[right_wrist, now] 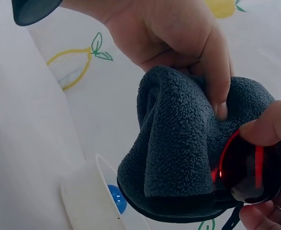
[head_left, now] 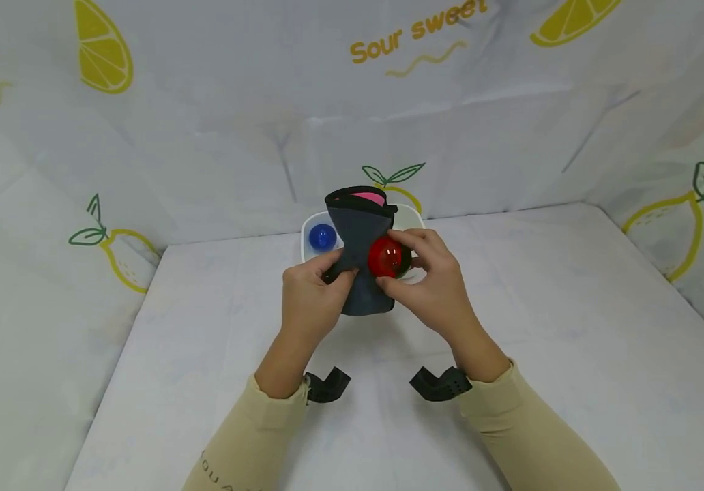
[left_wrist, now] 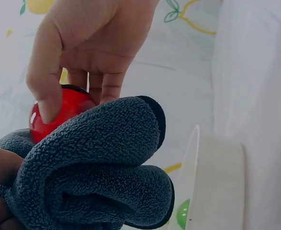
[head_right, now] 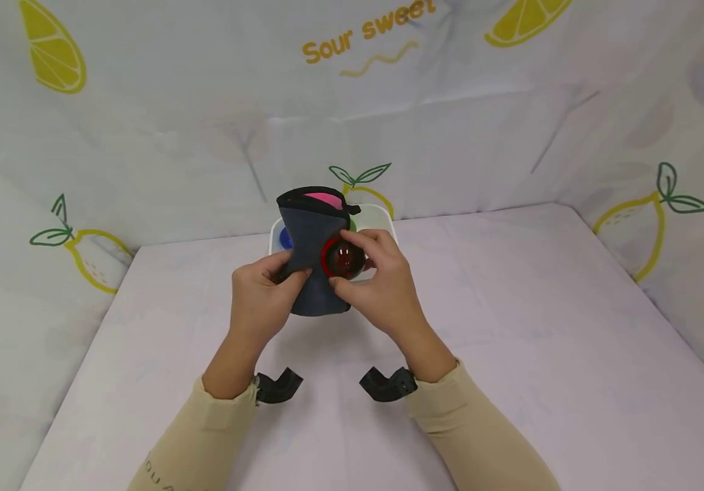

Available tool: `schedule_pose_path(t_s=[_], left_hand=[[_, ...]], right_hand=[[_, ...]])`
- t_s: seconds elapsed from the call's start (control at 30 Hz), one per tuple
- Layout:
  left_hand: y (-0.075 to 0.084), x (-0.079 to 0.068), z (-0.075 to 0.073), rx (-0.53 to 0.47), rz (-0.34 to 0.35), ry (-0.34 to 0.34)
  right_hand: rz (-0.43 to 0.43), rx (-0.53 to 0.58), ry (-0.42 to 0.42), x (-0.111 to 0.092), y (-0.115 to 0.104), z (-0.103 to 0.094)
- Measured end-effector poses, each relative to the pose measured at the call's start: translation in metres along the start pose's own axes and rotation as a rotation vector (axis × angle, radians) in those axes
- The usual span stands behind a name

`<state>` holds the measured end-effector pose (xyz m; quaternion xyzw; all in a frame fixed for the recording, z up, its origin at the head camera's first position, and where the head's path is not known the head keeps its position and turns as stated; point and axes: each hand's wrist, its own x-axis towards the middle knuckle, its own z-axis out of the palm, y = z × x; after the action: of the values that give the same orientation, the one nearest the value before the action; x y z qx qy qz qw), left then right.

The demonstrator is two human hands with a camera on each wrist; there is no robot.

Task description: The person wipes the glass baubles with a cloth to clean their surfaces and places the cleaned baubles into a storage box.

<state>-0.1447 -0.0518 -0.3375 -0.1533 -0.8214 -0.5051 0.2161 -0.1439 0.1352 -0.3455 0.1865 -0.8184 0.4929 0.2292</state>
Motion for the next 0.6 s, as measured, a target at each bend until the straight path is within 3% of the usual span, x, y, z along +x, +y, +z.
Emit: schedule_pose_path(t_s=[0.2,0.43,0.6], left_hand=[[-0.0001,0.0001,-0.0004,0.015,0.016,0.003],[0.0002,-0.0013,0.0049,-0.044,-0.029,-0.061],[-0.0005,-0.0038,0.0083,-0.029,-0.024,-0.083]], right_hand=[[-0.006,0.107,0.008,-0.0016,-0.0006,-0.001],[-0.113,0.277,0.09,-0.0007,-0.0038,-0.0019],[-0.18,0.298,0.084,0.0037,-0.0039,-0.0039]])
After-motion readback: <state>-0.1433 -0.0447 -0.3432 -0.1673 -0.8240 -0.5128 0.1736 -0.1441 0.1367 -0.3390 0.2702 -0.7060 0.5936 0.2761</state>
